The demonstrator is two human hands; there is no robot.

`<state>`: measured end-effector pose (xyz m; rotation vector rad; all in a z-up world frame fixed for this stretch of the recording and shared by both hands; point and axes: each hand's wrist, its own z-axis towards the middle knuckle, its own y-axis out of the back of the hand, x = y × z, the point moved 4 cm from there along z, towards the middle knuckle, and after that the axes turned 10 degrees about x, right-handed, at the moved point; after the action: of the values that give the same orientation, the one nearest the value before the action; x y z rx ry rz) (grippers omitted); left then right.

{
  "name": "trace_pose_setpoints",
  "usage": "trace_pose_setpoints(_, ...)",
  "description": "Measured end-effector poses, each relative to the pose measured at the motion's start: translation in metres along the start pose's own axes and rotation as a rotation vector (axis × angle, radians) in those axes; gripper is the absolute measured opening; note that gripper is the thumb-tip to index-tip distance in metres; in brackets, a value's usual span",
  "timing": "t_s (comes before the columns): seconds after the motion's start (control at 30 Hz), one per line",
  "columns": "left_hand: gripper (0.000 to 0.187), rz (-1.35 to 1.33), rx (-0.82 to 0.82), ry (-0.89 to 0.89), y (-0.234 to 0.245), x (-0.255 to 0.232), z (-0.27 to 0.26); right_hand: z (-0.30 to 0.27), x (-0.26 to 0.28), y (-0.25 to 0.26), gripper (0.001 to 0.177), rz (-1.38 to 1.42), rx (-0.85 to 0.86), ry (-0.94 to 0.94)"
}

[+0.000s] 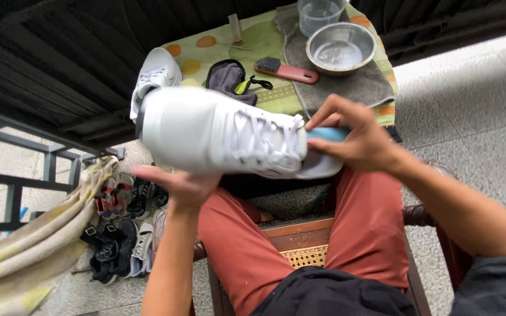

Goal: The person cleans a white sneaker by repeatedly scrubbing the interior and upper with a blue brush dipped in water. The person removes the insole, scrubs the insole separately, and continues scrubbing the shoe interior and exterior throughout the clip.

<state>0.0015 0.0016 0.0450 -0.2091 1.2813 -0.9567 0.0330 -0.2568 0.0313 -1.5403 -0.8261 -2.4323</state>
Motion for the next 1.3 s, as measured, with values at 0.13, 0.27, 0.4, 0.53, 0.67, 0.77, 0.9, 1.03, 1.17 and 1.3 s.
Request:
trace_pose_setpoints(0.13,0.113,-0.24,0.077,0.22,-0.006,0.042,-0.005,0.007,0.051,0.023,0.021,-0.113,0.203,0.085)
trace_pose_setpoints(0.27,0.101,-0.543,0.168,0.584,0.003,0.081,-0.005,0.001,0.071,-0.005,0.009,-0.309,0.5,0.228)
trace_pose_setpoints(0.4,0.076,-0.206,0.138,0.84,0.026,0.068,-0.003,-0.005,0.059,-0.003,0.012,-0.681,0.49,0.33)
trace_pose_setpoints(0.53,0.076,-0.138,-0.069,0.487,0.054,0.056,-0.008,-0.004,0.055,0.018,0.009,-0.824,0.346,0.284)
trace_pose_setpoints(0.67,0.069,-0.209,0.086,0.39,0.104,0.068,-0.019,-0.011,0.052,0.023,0.014,-1.105,0.142,0.196)
trace_pose_setpoints(0.77,0.053,-0.205,0.072,0.31,0.112,0.081,-0.022,-0.013,0.055,0.019,0.014,-1.201,0.015,0.18)
trace_pose_setpoints(0.9,0.065,-0.197,-0.108,0.064,0.065,0.072,-0.002,-0.013,0.047,-0.019,0.03,-1.277,0.069,0.102)
trace_pose_setpoints(1.03,0.094,0.061,-0.267,-0.028,0.074,0.058,-0.002,-0.018,0.04,-0.056,0.058,-1.238,0.223,0.013)
trace_pose_setpoints(1.17,0.091,0.166,-0.31,-0.03,0.069,0.07,-0.001,-0.006,0.044,-0.053,0.045,-0.329,0.312,-0.297)
trace_pose_setpoints(1.3,0.101,0.432,-0.564,0.095,0.016,0.068,0.0,-0.011,0.05,-0.06,0.037,-0.15,0.133,-0.375)
